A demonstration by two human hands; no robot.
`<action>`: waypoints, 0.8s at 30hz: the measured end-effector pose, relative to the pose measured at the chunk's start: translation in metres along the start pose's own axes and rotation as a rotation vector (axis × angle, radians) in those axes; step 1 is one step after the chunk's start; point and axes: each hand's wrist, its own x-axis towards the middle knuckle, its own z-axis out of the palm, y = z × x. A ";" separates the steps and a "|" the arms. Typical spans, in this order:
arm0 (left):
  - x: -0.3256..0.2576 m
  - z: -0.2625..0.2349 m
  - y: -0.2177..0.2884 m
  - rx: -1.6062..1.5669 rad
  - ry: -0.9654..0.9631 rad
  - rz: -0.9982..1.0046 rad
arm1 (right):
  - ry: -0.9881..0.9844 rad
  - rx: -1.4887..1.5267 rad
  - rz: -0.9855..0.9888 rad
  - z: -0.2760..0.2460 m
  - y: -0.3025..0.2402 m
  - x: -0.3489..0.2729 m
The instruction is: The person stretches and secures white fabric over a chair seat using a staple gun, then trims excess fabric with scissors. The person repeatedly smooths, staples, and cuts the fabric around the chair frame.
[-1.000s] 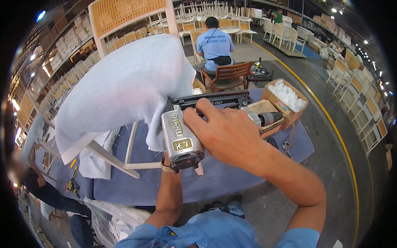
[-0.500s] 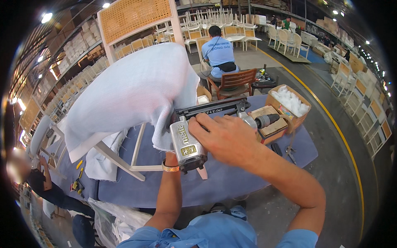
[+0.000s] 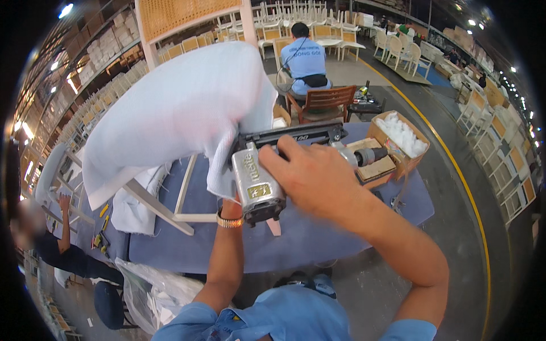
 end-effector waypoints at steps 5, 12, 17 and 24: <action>-0.005 -0.009 -0.017 0.336 0.057 0.131 | 0.103 0.046 -0.087 0.012 0.006 -0.013; -0.008 -0.016 -0.030 0.469 0.064 0.201 | 0.118 0.018 -0.109 0.016 0.002 -0.012; -0.005 0.004 0.004 -0.184 0.015 -0.041 | 0.123 -0.023 -0.112 0.017 0.005 -0.010; -0.001 -0.002 -0.006 -0.116 -0.001 0.013 | 0.115 -0.021 -0.056 0.015 -0.001 -0.006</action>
